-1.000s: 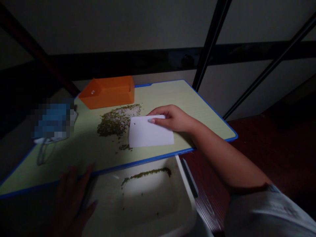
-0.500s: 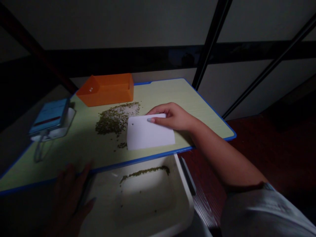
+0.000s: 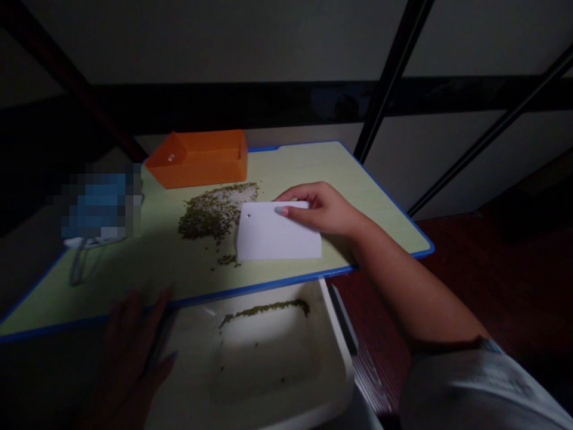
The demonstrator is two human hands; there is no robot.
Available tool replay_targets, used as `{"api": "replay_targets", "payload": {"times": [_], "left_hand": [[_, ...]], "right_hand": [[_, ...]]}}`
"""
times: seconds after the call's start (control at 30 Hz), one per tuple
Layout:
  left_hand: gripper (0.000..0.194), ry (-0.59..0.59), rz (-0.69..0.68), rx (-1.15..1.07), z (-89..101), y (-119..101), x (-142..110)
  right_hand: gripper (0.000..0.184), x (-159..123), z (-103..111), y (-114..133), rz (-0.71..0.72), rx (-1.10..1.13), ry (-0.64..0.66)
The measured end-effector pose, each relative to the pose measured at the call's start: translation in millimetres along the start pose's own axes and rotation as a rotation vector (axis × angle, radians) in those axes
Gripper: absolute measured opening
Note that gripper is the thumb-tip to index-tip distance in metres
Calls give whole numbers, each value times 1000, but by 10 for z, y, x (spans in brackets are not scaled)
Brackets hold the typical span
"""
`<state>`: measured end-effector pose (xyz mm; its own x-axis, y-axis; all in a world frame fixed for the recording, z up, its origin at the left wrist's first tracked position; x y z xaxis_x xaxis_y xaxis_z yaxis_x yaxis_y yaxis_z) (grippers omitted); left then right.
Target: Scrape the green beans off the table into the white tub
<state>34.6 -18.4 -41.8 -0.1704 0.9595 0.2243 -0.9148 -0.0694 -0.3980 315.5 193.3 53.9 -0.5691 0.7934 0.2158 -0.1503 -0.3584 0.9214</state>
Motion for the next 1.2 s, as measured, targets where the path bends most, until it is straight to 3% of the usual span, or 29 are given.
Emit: {"api": "replay_targets", "payload": {"times": [0.33, 0.7, 0.9, 1.2], "left_hand": [[81, 3, -11, 9, 26, -32, -12], [80, -31, -15, 13, 5, 3, -13], [79, -26, -10, 0, 27, -23, -13], [80, -2, -3, 3, -7, -10, -7]], "right_hand": [[39, 4, -38, -1, -10, -12, 37], [36, 9, 150, 26, 9, -53, -158], [35, 19, 61, 13, -6, -30, -63], [42, 5, 41, -16, -8, -56, -23]]}}
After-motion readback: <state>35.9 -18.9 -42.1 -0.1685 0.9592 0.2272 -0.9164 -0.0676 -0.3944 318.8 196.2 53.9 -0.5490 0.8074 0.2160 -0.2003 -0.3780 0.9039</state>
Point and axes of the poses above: each hand's wrist, its own x-axis towards the middle knuckle, its own z-axis out of the back of the hand, y = z × x, the point moved 8 cm from there along x, towards the middle knuckle, and after that the axes turned 3 degrees about -x, right-handed, at the moved point
